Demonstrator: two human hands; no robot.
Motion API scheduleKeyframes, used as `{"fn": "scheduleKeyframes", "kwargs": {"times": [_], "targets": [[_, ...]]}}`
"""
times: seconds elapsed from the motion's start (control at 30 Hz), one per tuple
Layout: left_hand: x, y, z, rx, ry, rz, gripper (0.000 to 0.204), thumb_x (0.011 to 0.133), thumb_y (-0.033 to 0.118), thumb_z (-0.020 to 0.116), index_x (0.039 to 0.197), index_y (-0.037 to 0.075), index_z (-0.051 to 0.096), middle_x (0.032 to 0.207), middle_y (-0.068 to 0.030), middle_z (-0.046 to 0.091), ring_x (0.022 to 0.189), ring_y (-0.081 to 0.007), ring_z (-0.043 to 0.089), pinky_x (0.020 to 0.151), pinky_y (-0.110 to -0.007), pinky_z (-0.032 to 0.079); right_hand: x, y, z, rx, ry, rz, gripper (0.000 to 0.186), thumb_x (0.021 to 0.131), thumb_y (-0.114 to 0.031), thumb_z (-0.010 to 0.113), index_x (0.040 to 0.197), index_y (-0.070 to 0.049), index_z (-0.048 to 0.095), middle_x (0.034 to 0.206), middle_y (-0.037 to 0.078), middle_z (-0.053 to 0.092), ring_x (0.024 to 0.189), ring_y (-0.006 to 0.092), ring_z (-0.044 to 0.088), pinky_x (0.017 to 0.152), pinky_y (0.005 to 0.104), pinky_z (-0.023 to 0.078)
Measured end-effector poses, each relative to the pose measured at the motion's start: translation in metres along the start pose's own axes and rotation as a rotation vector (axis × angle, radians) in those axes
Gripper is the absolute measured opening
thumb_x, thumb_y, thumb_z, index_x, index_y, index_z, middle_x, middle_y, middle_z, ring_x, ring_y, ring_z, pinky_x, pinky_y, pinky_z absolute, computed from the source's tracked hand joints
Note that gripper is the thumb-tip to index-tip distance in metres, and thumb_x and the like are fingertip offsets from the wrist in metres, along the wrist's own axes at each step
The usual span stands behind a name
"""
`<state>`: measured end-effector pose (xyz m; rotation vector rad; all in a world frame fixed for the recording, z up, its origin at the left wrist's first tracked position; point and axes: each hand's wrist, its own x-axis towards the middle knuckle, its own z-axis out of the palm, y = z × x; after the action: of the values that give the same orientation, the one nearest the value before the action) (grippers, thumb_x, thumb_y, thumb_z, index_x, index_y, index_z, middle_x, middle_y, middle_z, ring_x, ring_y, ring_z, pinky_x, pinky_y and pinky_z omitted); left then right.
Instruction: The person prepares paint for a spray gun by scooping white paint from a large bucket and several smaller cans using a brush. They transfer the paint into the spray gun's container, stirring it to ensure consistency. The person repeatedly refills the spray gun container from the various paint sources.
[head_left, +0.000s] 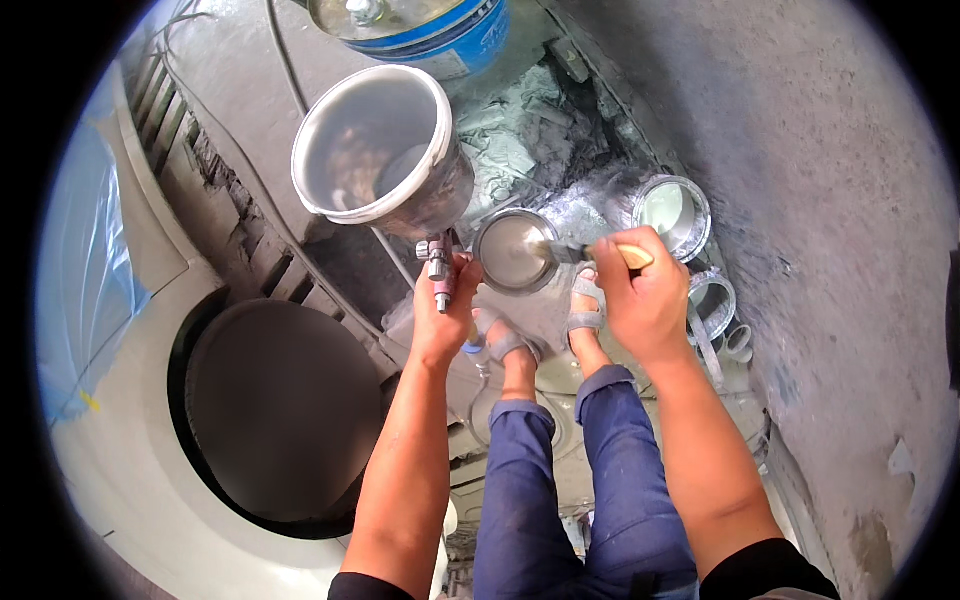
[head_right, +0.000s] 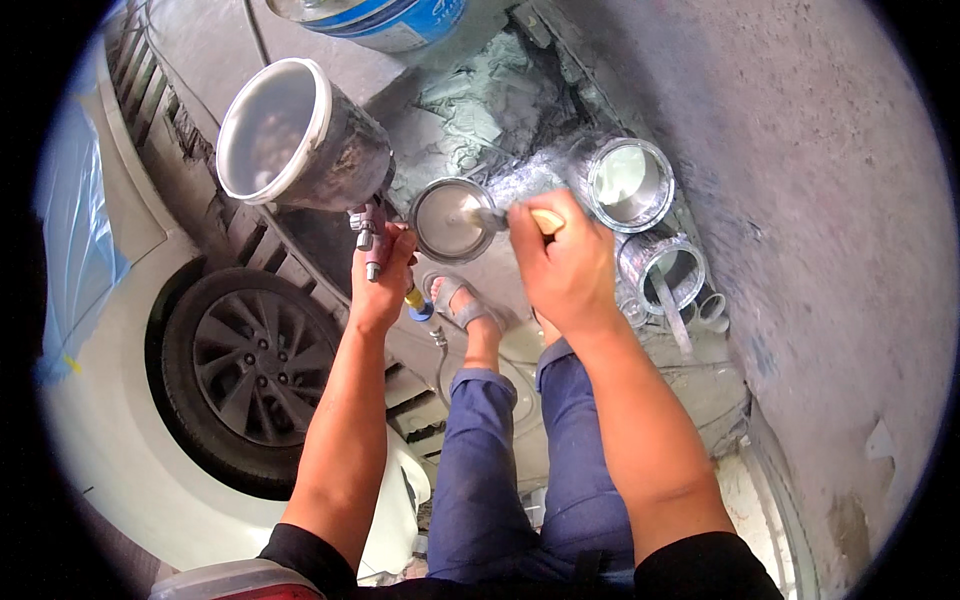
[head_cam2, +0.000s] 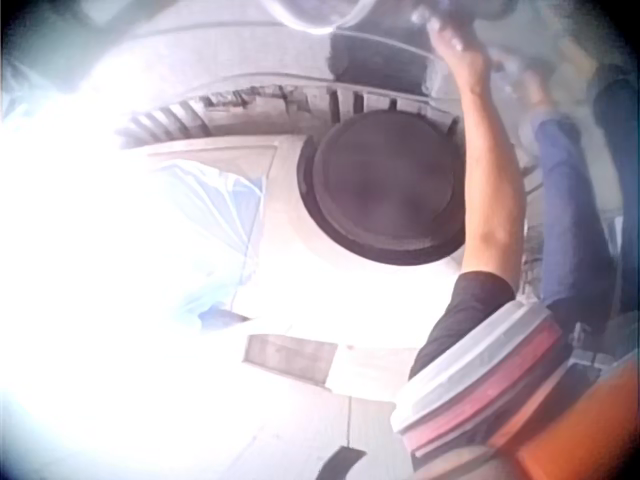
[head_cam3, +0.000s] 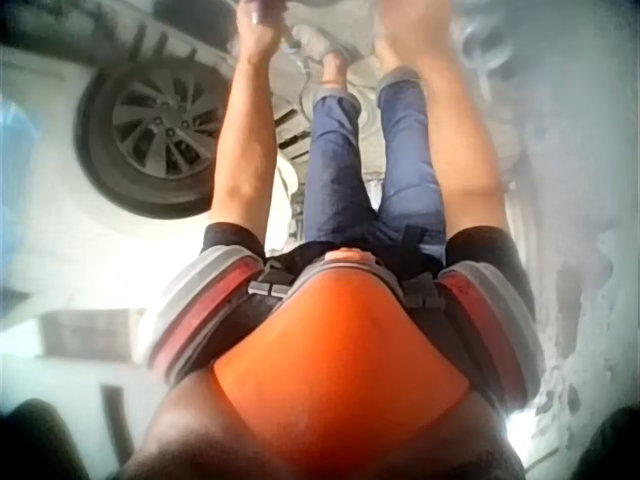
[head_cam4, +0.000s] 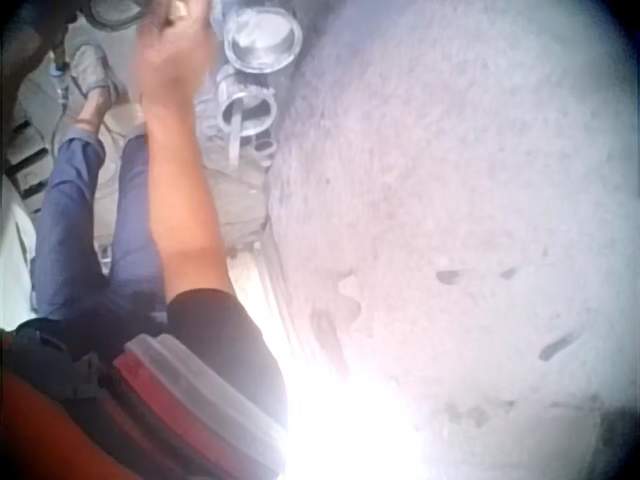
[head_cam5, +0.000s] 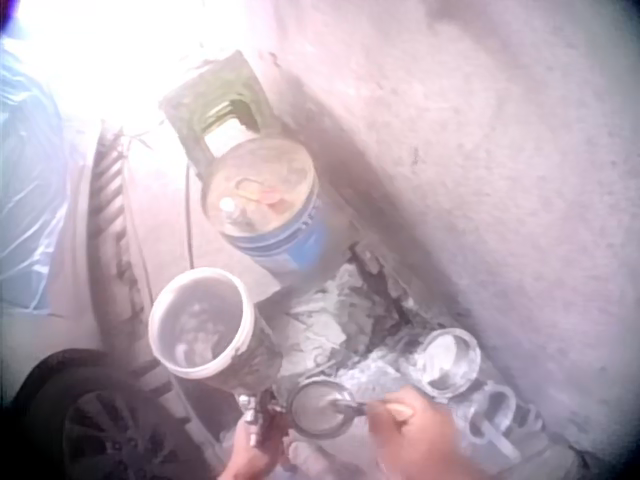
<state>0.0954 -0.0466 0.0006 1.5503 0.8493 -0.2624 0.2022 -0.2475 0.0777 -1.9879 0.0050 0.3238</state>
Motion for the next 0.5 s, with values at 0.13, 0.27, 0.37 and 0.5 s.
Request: {"fn": "scheduleKeyframes", "kwargs": {"times": [0.13, 0.27, 0.37, 0.5], "targets": [[0.001, 0.007, 0.003, 0.051, -0.022, -0.003, 0.020, 0.089, 0.021, 0.067, 0.095, 0.004, 0.056, 0.077, 0.0003, 0.054, 0.068, -0.0094, 0.050, 0.056, -0.027, 0.046, 0.003, -0.007, 0.015, -0.158, -0.148, -0.117, 0.012, 0.087, -0.010, 0.065, 0.082, -0.003, 0.057, 0.061, 0.013, 0.061, 0.054, 0.0254, 0.064, 0.050, 0.0334, 0.048], [-0.003, 0.012, 0.006, 0.013, -0.033, -0.043, 0.021, 0.089, 0.021, 0.067, 0.095, 0.005, 0.057, 0.076, 0.0003, 0.054, 0.068, -0.0091, 0.051, 0.054, -0.028, 0.047, 0.008, -0.005, -0.004, -0.085, -0.065, -0.003, 0.013, 0.086, -0.012, 0.065, 0.080, -0.004, 0.057, 0.061, 0.014, 0.061, 0.054, 0.0334, 0.063, 0.050, 0.0391, 0.047], [-0.002, 0.009, 0.003, 0.071, -0.047, -0.015, 0.021, 0.089, 0.021, 0.067, 0.096, 0.005, 0.057, 0.076, 0.0004, 0.054, 0.069, -0.0089, 0.051, 0.054, -0.028, 0.047, 0.015, -0.014, 0.007, -0.148, -0.158, -0.078, 0.013, 0.087, -0.011, 0.064, 0.080, -0.003, 0.057, 0.060, 0.013, 0.061, 0.052, 0.0286, 0.062, 0.050, 0.0358, 0.047], [-0.003, 0.015, 0.003, 0.032, -0.031, -0.041, 0.021, 0.089, 0.021, 0.067, 0.096, 0.004, 0.057, 0.076, 0.0004, 0.054, 0.070, -0.0093, 0.051, 0.054, -0.027, 0.046, 0.008, 0.000, 0.000, -0.077, -0.126, 0.010, 0.013, 0.086, -0.013, 0.065, 0.082, -0.002, 0.058, 0.061, 0.014, 0.062, 0.055, 0.0306, 0.063, 0.051, 0.0353, 0.048]]}}
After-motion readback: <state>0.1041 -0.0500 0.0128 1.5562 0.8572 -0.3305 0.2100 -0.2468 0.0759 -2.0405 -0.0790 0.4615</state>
